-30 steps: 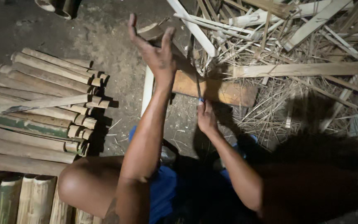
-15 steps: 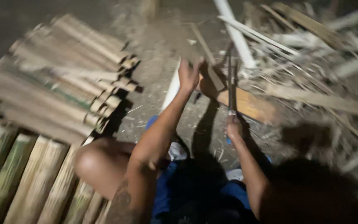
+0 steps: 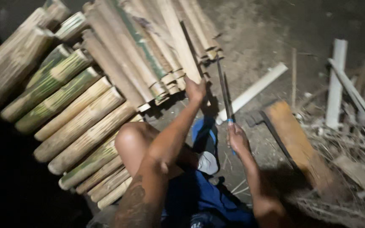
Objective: The person splits bamboo poles into thin strips using a knife and a wooden block. They repeatedly position each bamboo piece on the block and strike it with the knife to separate the material, discarding the resulting strips to the side.
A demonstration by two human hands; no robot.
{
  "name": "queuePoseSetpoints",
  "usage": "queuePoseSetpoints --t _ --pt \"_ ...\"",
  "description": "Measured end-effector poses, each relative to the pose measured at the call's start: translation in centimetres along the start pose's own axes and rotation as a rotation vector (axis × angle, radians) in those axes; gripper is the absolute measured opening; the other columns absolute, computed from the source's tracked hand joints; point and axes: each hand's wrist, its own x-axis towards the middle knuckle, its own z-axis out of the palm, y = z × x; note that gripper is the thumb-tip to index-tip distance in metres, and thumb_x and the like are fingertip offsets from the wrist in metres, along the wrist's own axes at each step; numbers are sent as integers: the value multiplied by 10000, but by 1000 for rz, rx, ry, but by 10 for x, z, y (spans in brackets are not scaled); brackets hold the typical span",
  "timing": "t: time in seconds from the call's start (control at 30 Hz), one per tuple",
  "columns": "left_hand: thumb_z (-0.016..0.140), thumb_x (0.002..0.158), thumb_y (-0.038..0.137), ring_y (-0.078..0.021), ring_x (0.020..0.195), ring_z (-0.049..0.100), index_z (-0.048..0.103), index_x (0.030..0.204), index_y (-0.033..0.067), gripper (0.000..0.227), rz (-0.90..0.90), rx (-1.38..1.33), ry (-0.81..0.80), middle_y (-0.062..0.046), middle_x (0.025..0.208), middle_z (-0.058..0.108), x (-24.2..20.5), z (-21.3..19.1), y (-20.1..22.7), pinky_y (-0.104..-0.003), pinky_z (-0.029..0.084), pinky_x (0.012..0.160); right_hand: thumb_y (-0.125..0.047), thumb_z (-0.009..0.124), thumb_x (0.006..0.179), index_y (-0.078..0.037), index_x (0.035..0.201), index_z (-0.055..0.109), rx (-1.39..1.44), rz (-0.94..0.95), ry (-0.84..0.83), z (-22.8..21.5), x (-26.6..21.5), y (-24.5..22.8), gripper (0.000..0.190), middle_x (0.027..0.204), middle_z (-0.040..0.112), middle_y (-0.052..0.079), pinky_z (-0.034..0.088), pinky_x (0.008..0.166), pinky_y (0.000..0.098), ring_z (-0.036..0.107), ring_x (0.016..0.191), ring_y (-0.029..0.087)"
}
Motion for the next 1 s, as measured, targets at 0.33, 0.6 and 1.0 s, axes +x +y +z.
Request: queuePoseSetpoints --t 0.33,0.6,1.0 --pt "838 685 483 -551 1143 592 526 1213 -86 836 467 532 554 -403 1329 556 144 -121 6 -585 498 942 -475 417 1068 -90 905 537 32 -93 -211 50 48 -36 435 554 439 0 371 377 308 429 424 120" --pt "656 852 303 -340 1334 481 579 1401 102 589 881 778 -263 -133 1453 534 123 -30 27 -554 399 1024 -414 429 1062 -80 921 537 9 18 -153 39 71 -47 378 578 462 4 386 412 318 447 455 134" --pt "593 910 246 -299 1301 524 659 1279 134 391 1026 905 -459 -85 1350 609 151 -15 19 -618 288 1141 -424 402 1080 -77 950 532 141 -57 -74 19 74 -23 392 564 443 -1 367 407 305 432 441 117"
